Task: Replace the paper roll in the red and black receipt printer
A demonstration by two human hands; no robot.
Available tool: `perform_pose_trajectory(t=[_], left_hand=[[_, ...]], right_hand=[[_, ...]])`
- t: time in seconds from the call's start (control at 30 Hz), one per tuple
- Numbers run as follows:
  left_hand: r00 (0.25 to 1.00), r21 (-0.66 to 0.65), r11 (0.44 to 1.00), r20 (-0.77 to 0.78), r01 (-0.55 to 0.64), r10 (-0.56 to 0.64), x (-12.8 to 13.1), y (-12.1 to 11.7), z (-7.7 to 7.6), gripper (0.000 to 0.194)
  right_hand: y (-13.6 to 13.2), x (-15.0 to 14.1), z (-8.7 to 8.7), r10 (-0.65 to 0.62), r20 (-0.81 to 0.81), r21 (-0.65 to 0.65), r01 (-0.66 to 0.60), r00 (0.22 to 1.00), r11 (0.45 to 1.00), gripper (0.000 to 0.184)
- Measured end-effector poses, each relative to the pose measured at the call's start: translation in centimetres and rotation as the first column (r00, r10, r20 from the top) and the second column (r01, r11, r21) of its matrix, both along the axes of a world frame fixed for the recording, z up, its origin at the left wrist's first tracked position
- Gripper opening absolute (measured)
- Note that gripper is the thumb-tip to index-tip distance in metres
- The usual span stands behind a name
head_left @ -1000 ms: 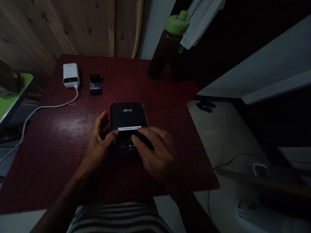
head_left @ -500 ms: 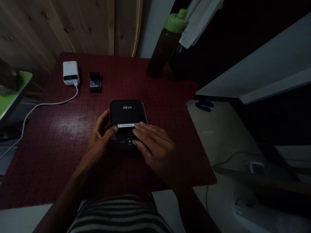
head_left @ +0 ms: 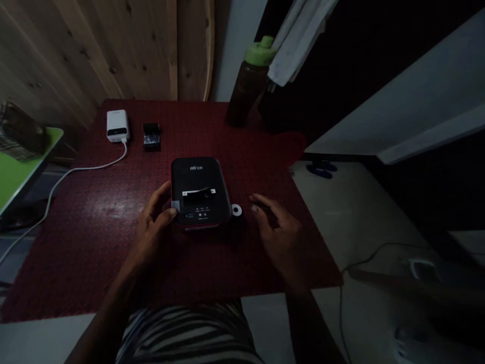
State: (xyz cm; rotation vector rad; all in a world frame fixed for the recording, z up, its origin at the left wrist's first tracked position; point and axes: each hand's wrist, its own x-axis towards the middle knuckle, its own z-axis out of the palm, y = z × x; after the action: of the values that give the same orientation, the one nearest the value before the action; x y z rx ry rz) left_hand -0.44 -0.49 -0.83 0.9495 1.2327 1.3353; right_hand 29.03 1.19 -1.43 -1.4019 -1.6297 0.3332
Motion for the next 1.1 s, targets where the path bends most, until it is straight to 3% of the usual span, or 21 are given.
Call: perform_pose_trajectory(t=[0.13,0.4,1.1], left_hand=[[1.000,0.018,1.000,0.014,0.002,-0.002,0.2,0.2,0.2,0.062],[1.000,-0.022,1.000,0.030,0.001,0.000,0.6,0.5,2.2,0.062],[0.981,-0.134,0.983,0.129,-0.128,0.146,1.9,1.1,3.6,0.060]], right_hand=[[0.9,1.2,-1.7,-0.068,-0.039,-0.047,0.066,0.997,0.997,0.035],[1.9,1.8,-3.9,-0.103,-0.066,-0.049,0.100,0.992,0.994,0.046],[2.7,1.4,-4.2,-0.100,0.035,0.043,0.099,0.994,0.994,0.039]])
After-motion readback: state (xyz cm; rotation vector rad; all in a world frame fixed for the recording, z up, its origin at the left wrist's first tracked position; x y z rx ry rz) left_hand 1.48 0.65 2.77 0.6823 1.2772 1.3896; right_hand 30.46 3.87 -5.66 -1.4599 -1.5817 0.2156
